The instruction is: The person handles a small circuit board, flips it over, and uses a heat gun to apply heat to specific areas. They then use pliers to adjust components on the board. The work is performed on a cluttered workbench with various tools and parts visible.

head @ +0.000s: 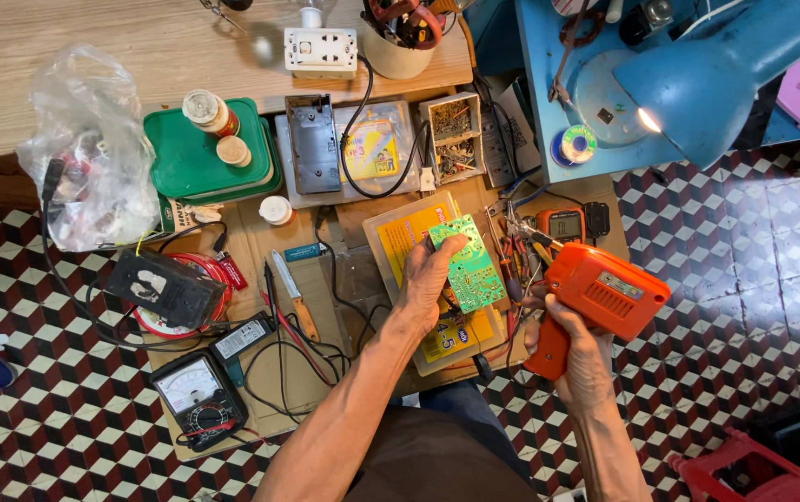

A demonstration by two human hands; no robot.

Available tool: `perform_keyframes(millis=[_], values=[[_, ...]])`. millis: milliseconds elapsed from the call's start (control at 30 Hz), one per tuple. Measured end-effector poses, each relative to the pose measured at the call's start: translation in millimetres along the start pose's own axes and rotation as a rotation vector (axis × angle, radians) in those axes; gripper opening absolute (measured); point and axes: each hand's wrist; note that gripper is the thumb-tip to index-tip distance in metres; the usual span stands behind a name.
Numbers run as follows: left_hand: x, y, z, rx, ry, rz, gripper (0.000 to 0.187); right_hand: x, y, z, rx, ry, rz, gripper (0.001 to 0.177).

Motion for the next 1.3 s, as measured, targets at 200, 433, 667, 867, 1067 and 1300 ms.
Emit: perform_keyframes(millis=[200,433,667,867,1067,1300], values=[[-0.8,3.3,3.7,0.093,0.008,0.016,0.038,-8.3,3.0,-10.3,-0.043,0.062,-0.012,0.033],[-8.0,5.5,9.0,0.349,0.015,0.058,0.041,-7.9,9.5,-10.8,-0.065,0.030,-0.039,0.028],[-14.3,4.8,24.0,0.322,-0.042,0.144,0.043,-6.1,7.6,-9.6,-0.031,-0.009,-0.018,0.024],[-20.3,7.1,33.3,0.345,-0.069,0.163,0.037,-12.6,7.9,-13.2,-0.054,0.006,-0.005,0.021],[-22.5,7.1,33.7,0.335,-0.076,0.138,0.038,-17.1,11.2,-16.9,-0.056,0.011,-0.025,0.020],[-21.0,3.2,30.5,0.285,-0.105,0.141,0.042,-16.8,11.9,-19.1,-0.040,0.000,-0.028,0.017]])
Point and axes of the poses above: each hand's wrist, its own x-axis towards the middle knuckle, its own z-axis out of the palm, y = z × x, and after that the axes turned 10 degrees about -y, right-handed
